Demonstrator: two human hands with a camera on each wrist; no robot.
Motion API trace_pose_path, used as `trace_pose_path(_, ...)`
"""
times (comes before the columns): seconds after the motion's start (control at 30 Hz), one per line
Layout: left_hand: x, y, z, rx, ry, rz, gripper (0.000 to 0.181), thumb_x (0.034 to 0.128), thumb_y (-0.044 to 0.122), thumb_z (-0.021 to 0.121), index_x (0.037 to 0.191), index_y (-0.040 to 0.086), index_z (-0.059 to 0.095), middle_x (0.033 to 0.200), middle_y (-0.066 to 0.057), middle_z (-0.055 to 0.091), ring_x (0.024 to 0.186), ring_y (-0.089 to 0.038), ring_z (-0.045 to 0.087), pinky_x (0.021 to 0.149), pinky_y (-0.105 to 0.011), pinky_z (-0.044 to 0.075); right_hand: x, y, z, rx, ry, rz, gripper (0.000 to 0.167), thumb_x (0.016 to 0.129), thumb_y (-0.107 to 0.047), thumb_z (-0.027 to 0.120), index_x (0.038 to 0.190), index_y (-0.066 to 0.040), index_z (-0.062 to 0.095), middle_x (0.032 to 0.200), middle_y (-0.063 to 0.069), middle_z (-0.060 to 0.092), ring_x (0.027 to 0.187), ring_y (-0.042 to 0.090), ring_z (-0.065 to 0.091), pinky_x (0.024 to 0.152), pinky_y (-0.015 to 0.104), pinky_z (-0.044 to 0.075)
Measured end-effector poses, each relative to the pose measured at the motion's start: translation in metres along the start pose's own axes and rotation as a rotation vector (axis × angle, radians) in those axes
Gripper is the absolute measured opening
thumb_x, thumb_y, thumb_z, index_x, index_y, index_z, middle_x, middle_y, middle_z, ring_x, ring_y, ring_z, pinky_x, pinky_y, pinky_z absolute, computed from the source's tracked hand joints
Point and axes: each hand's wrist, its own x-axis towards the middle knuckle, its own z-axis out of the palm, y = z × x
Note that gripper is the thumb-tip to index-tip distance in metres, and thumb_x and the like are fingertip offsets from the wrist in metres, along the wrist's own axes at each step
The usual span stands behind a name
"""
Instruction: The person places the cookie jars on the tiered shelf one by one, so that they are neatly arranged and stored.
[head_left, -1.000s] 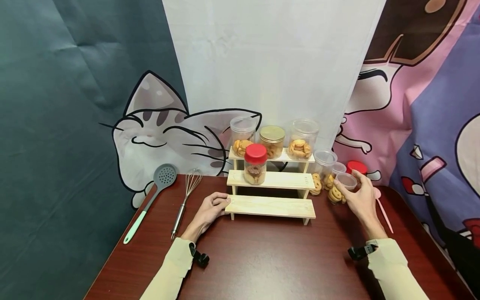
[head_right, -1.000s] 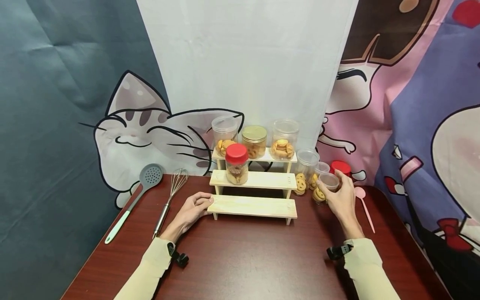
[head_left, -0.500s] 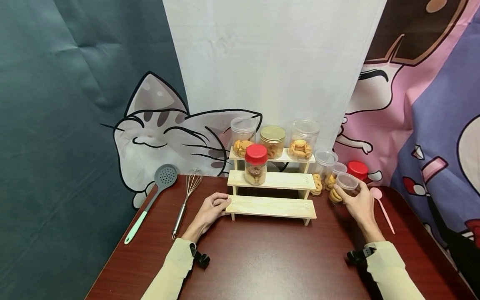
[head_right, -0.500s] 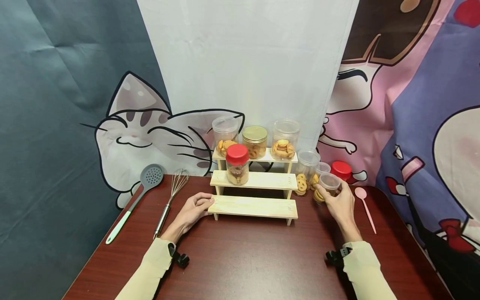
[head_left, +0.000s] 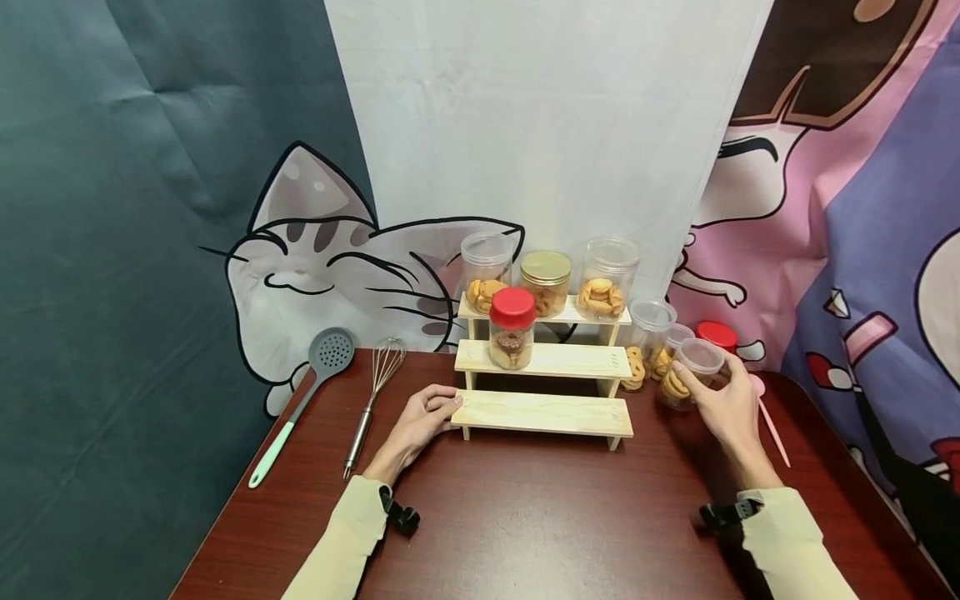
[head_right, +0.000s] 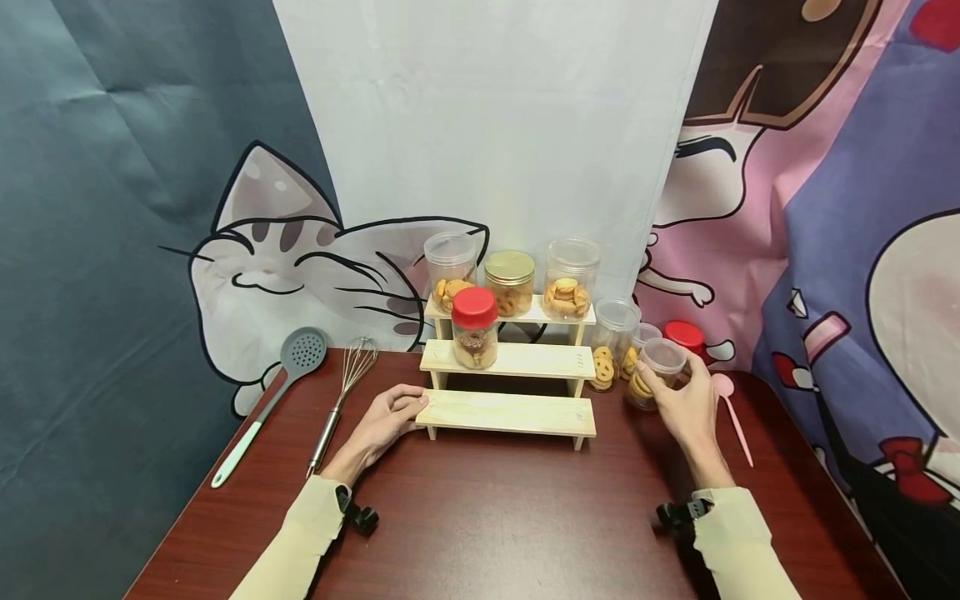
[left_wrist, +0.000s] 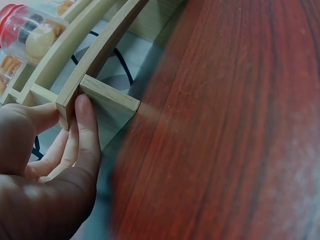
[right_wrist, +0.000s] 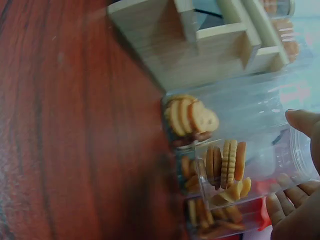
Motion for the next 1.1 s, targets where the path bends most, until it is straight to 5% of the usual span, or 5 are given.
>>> trace_pose_path(0.43,0.001,0.0,-0.004,0.024,0.004,0.003,0.042,0.1064,0.012,0.07,0.14,-0.008,0.055,0.109,-0.007,0.076,0.093,-0.013,0.074,0.081,-0.026,0.065,-0.008,-0.06,-0.003,0.071,0.046,-0.084,0.063,0.088,-0.034,0.093,0.144,-0.024,0.066,0.11,-0.02,0.065,0.087,-0.001,0.064,0.074,0.005,0.047)
trace_pose_path(0.6,0.001,0.0,-0.003,0.019,0.005,0.007,0.042,0.1064,0.012,0.07,0.141,-0.008,0.055,0.111,-0.009,0.076,0.093,-0.013,0.074,0.081,-0.026,0.065,-0.011,-0.08,0.005,0.188,0.009,-0.123,0.06,0.09,-0.022,0.091,0.144,-0.016,0.066,0.113,-0.016,0.067,0.089,-0.003,0.068,0.078,0.006,0.053)
trace_pose_path(0.83,0.002,-0.002,-0.003,0.029,0.007,-0.001,0.041,0.1065,0.012,0.07,0.14,-0.008,0.056,0.107,-0.005,0.077,0.092,-0.012,0.074,0.079,-0.024,0.063,-0.017,-0.101,0.02,0.207,0.0,-0.146,0.054,0.093,-0.018,0.086,0.144,-0.01,0.067,0.11,-0.017,0.067,0.092,-0.001,0.067,0.078,0.008,0.053)
trace_pose_path(1.1,0.001,-0.002,-0.002,0.018,0.003,-0.005,0.041,0.1065,0.011,0.07,0.14,-0.008,0.056,0.107,-0.004,0.077,0.092,-0.013,0.074,0.08,-0.025,0.064,-0.018,-0.115,0.04,0.305,-0.059,-0.222,0.055,0.093,-0.015,0.087,0.144,-0.012,0.067,0.123,0.002,0.07,0.104,0.004,0.066,0.086,0.015,0.055)
